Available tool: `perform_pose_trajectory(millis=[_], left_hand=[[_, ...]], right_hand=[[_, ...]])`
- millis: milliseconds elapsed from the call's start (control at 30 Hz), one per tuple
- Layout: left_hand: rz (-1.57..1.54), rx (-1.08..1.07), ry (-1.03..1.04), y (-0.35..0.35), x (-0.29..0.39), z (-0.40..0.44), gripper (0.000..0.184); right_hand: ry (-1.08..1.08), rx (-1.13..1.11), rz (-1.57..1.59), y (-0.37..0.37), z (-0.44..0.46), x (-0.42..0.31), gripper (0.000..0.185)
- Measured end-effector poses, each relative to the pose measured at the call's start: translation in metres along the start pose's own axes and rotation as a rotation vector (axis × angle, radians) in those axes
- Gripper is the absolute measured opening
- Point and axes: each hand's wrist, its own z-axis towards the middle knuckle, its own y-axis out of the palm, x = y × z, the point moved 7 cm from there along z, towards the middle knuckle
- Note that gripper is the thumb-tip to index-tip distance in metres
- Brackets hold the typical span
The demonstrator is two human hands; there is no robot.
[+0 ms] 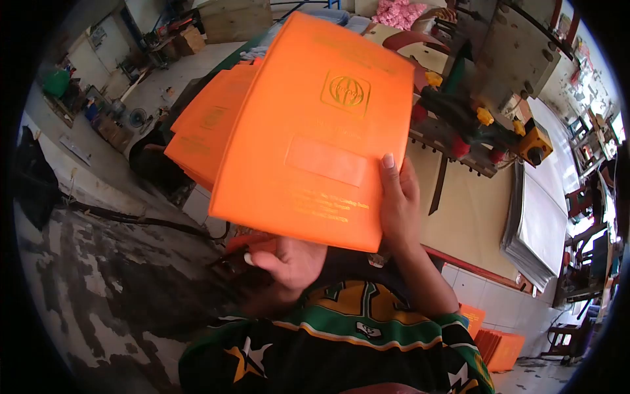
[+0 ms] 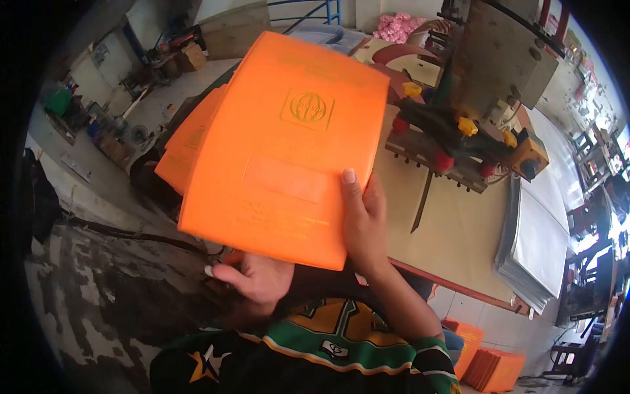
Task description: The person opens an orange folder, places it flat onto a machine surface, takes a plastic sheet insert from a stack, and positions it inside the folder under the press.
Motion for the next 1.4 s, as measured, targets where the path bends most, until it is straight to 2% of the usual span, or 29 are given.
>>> perform_pose_trajectory(millis=[33, 67, 133, 200, 233, 300, 367, 400, 500, 533, 567, 633, 733, 833, 900, 967, 1067, 1167, 1200, 1300, 1400], left_hand=[[-0.089, -0.019, -0.015, 0.006, 0.0, -0.003, 0.115], [0.028, 0.088, -0.045, 0.002, 0.002, -0.002, 0.106], [0.148, 0.205, -0.055, -0.007, 0.007, 0.002, 0.098], [0.454, 0.284, -0.153, -0.019, 0.006, 0.017, 0.073], [0.454, 0.288, -0.144, -0.015, 0.011, 0.028, 0.073], [0.231, 0.352, -0.115, -0.008, 0.029, 0.048, 0.065], [0.245, 0.383, -0.077, -0.028, 0.049, 0.058, 0.063], [0.255, 0.36, -0.016, -0.034, 0.065, 0.067, 0.063], [0.402, 0.389, 0.167, -0.049, 0.118, 0.097, 0.057], [0.388, 0.426, 0.201, -0.055, 0.138, 0.107, 0.057], [0.374, 0.461, 0.233, -0.062, 0.16, 0.116, 0.056], [0.402, 0.539, 0.273, -0.075, 0.203, 0.139, 0.055], [0.471, 0.551, 0.356, -0.134, 0.268, 0.175, 0.057], [0.544, 0.46, 0.38, -0.171, 0.308, 0.209, 0.054], [0.532, 0.546, 0.38, -0.206, 0.326, 0.222, 0.053], [0.512, 0.549, 0.382, -0.244, 0.342, 0.234, 0.052], [0.439, 0.657, 0.316, -0.306, 0.351, 0.244, 0.046], [0.475, 0.64, 0.229, -0.358, 0.355, 0.252, 0.048], [0.474, 0.715, 0.204, -0.369, 0.352, 0.25, 0.051], [0.488, 0.707, 0.145, -0.394, 0.34, 0.253, 0.048], [0.488, 0.608, 0.021, -0.42, 0.328, 0.252, 0.048]], right_hand=[[-0.113, 0.051, -0.138, 0.004, 0.002, -0.007, 0.039], [-0.184, 0.03, -0.05, 0.012, 0.006, -0.003, 0.034], [-0.23, 0.02, -0.118, 0.022, 0.006, 0.002, 0.033], [-0.285, 0.017, -0.186, 0.031, 0.008, 0.001, 0.033], [-0.346, -0.037, -0.207, 0.038, 0.008, -0.004, 0.035], [-0.407, -0.089, -0.225, 0.045, 0.007, -0.012, 0.038], [-0.289, -0.347, -0.232, 0.052, 0.004, -0.012, 0.044], [-0.307, -0.416, -0.277, 0.05, 0.004, -0.012, 0.047], [-0.187, -0.432, -0.391, 0.023, 0.0, -0.004, 0.043], [-0.191, -0.372, -0.429, 0.009, 0.0, 0.0, 0.035], [-0.188, -0.375, -0.429, -0.002, -0.003, 0.001, 0.035], [-0.091, -0.347, -0.586, -0.027, -0.007, 0.009, 0.026], [-0.026, -0.325, -0.708, -0.051, -0.014, 0.022, 0.022], [0.045, -0.334, -0.75, -0.066, -0.019, 0.042, 0.022], [-0.015, -0.353, -0.827, -0.071, -0.023, 0.056, 0.021], [0.207, -0.308, -0.681, -0.083, -0.028, 0.08, 0.021], [0.102, -0.334, -0.789, -0.08, -0.029, 0.081, 0.019], [0.059, -0.329, -0.802, -0.072, -0.025, 0.075, 0.018], [0.052, -0.324, -0.809, -0.071, -0.023, 0.074, 0.018], [0.081, -0.291, -0.834, -0.076, -0.022, 0.078, 0.019], [0.151, -0.271, -0.781, -0.074, -0.025, 0.077, 0.021]])
